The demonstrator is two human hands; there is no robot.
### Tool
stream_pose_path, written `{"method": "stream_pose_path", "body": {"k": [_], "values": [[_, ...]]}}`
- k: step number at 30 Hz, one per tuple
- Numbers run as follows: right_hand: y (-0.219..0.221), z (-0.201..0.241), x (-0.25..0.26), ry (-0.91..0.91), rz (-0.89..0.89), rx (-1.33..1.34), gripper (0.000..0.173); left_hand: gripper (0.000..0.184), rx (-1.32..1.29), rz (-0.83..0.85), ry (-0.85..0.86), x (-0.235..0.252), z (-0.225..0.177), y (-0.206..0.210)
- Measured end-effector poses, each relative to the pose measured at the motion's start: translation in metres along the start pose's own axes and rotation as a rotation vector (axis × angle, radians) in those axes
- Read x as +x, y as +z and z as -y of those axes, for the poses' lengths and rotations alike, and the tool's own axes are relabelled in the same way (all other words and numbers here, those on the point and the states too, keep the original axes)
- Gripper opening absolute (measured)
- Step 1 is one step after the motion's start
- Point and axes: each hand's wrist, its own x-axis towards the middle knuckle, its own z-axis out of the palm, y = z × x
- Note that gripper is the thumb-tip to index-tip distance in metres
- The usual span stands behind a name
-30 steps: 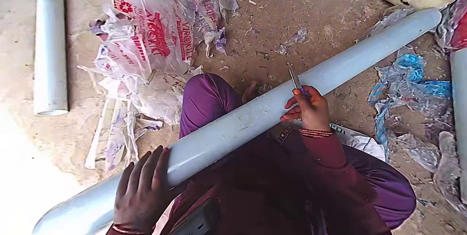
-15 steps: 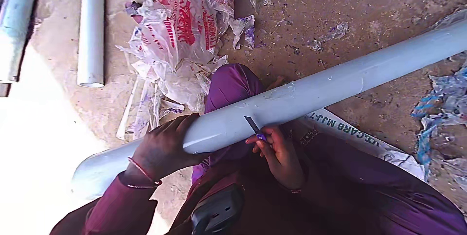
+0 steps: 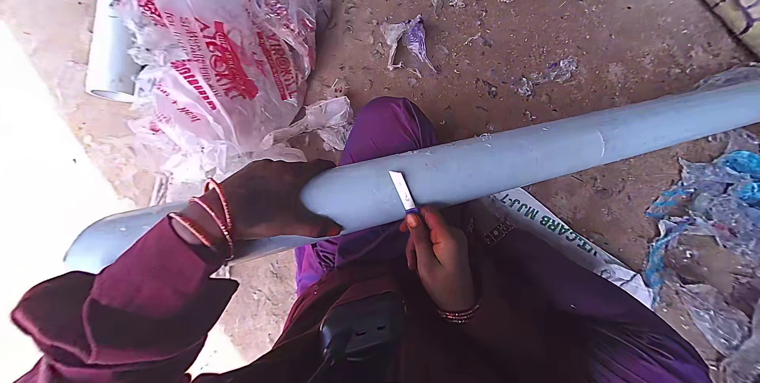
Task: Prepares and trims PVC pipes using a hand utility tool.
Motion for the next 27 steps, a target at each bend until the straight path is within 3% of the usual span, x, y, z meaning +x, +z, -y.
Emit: {"method": "stream_pose_path", "body": {"k": [3,8,13,27], "values": [[0.006,-0.002,-0.002,-0.024,-0.025,-0.057,0.027,0.090,0.009,-0.037,0.023,0.000,0.004,0.005],[0.013,-0.008,0.001,-0.080,0.016,-0.163,0.028,0.084,-0.007,0.039,0.007,0.006,0.010,-0.004],[0.012,-0.009,0.001,-0.067,-0.012,-0.015,0.029,0.085,0.020,0.045,0.026,0.008,0.011,-0.005],[0.011,-0.010,0.001,-0.087,-0.003,-0.041,0.027,0.090,0.068,-0.086,0.142,0.004,0.014,0.003]]}}
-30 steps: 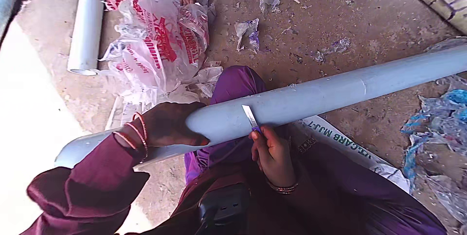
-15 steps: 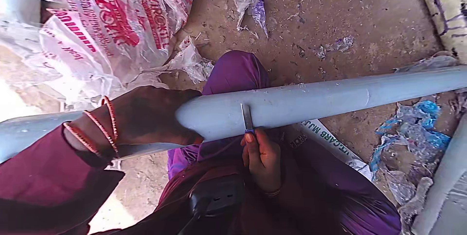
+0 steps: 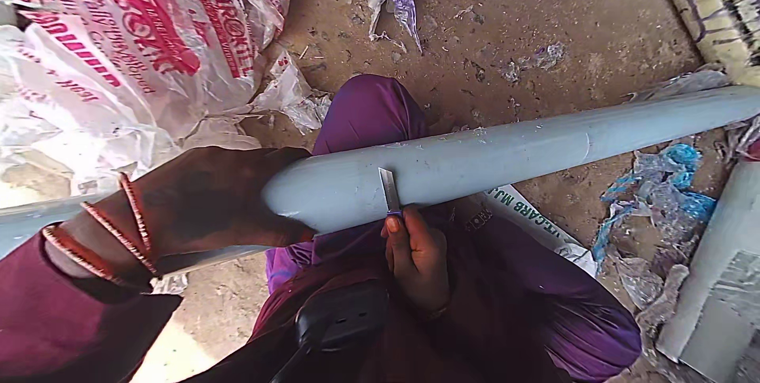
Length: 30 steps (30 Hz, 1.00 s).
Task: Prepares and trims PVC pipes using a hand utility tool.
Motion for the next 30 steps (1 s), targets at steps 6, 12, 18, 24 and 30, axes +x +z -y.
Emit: {"method": "stream_pose_path", "body": {"k": [6,12,18,24,30], "values": [[0.003,-0.001,-0.002,-0.005,-0.028,0.054,0.026,0.089,0.017,-0.050,0.032,0.000,-0.002,0.002],[0.002,0.002,0.001,-0.006,0.002,-0.054,0.025,0.087,0.025,0.003,0.021,-0.001,0.001,-0.001],[-0.011,-0.009,0.007,-0.044,0.061,0.100,0.029,0.104,0.005,0.084,-0.077,0.002,0.004,0.001],[-0.002,-0.003,0.002,-0.029,-0.002,0.045,0.025,0.097,-0.029,0.164,-0.121,0.003,0.000,-0.007],[-0.002,-0.003,0.002,-0.050,0.005,-0.067,0.026,0.098,-0.023,0.063,-0.053,0.001,0.000,-0.003]]}}
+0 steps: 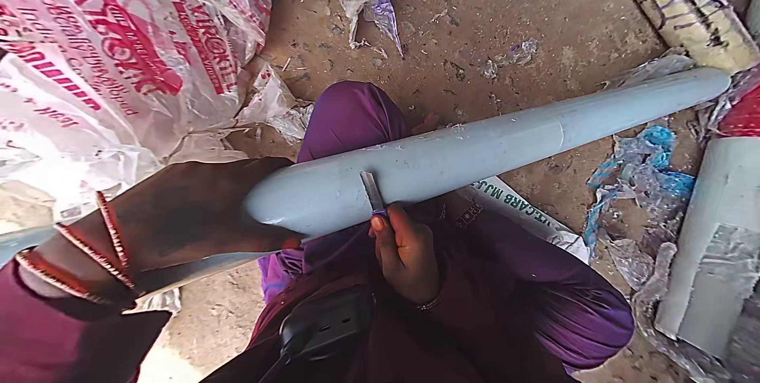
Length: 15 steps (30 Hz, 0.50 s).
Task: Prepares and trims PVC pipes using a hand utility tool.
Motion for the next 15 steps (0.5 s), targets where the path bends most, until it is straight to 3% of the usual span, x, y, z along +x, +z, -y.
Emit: {"method": "stream_pose_path", "body": {"k": [5,8,9,12,15], "values": [[-0.014,-0.003,0.005,0.018,0.065,0.124,0.029,0.098,0.006,0.025,-0.011,0.000,-0.001,-0.002],[-0.021,-0.010,0.010,0.047,-0.140,0.325,0.026,0.100,-0.021,-0.090,0.096,-0.001,-0.002,0.005],[-0.025,-0.011,0.015,0.063,-0.192,0.355,0.025,0.091,-0.020,-0.200,0.207,0.002,-0.002,0.011],[-0.030,-0.011,0.026,0.094,-0.215,0.378,0.025,0.041,-0.020,-0.501,0.557,0.017,-0.014,0.019],[-0.028,-0.010,0.030,0.071,-0.195,0.364,0.024,0.030,0.045,-0.557,0.708,0.030,-0.033,0.020]]}}
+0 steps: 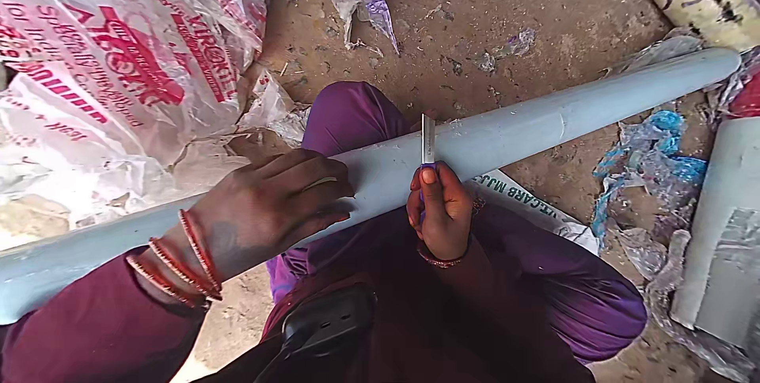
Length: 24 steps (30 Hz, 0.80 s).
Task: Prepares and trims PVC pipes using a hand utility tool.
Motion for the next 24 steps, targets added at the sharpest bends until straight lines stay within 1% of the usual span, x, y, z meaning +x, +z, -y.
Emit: {"method": "stream_pose_path", "body": {"k": [5,12,18,20,24], "values": [[0.002,0.004,0.001,0.035,-0.003,0.012,0.023,0.029,0.043,-0.024,-0.047,0.006,-0.007,0.004],[0.003,0.004,0.001,0.031,-0.006,-0.006,0.023,0.025,0.079,-0.041,-0.035,0.009,-0.010,0.008],[0.004,0.003,0.002,0.021,-0.019,-0.033,0.022,0.025,0.125,-0.041,0.008,0.014,-0.011,0.007],[0.004,0.004,0.002,0.024,-0.021,-0.041,0.023,0.025,0.164,-0.025,0.017,0.019,-0.012,0.008],[0.004,0.004,0.003,0.021,-0.013,-0.037,0.024,0.022,0.248,0.025,0.089,0.025,-0.010,0.012]]}}
